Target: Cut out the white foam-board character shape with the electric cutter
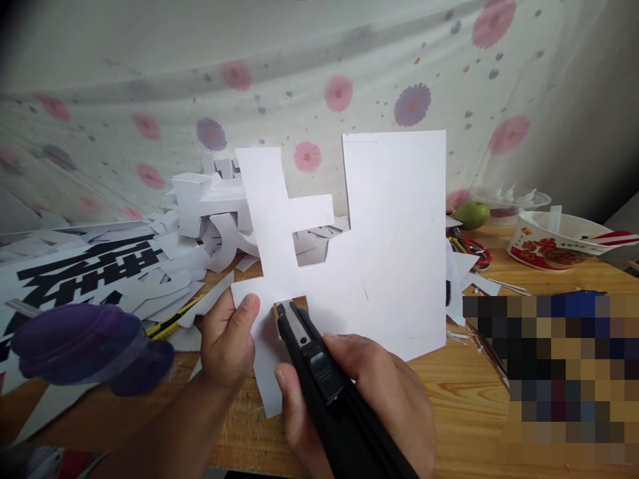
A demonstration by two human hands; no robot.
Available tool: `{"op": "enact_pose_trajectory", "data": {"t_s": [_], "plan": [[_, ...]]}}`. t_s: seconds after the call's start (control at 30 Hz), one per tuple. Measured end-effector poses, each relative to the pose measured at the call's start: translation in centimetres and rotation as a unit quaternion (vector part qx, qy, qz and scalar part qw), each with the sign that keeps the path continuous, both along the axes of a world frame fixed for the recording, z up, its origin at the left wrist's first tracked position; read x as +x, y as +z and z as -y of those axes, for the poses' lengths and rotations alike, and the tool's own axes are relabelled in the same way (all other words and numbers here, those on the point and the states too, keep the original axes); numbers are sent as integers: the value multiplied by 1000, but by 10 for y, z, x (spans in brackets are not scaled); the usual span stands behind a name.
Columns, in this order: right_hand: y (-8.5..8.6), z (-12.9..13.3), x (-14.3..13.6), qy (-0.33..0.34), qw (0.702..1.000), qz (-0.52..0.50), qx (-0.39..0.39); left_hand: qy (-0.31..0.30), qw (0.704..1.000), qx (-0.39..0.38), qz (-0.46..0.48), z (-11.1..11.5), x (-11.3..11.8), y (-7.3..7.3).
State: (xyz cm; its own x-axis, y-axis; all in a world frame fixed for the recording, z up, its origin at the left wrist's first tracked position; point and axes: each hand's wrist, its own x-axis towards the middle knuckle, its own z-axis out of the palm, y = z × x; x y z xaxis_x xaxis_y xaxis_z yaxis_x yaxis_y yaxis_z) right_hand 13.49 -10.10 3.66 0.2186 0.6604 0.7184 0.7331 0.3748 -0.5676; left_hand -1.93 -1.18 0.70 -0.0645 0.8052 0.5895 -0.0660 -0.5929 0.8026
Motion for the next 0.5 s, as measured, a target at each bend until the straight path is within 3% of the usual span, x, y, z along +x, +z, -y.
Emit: {"op": "enact_pose_trajectory", "data": {"t_s": [0.27, 0.5], "plan": [[-1, -2, -5, -26, 999, -30, 1, 24, 999, 9, -30, 0, 0, 0], [3, -3, -1, -2, 1000, 28, 13, 31, 999, 0, -33, 2, 0, -1]]}}
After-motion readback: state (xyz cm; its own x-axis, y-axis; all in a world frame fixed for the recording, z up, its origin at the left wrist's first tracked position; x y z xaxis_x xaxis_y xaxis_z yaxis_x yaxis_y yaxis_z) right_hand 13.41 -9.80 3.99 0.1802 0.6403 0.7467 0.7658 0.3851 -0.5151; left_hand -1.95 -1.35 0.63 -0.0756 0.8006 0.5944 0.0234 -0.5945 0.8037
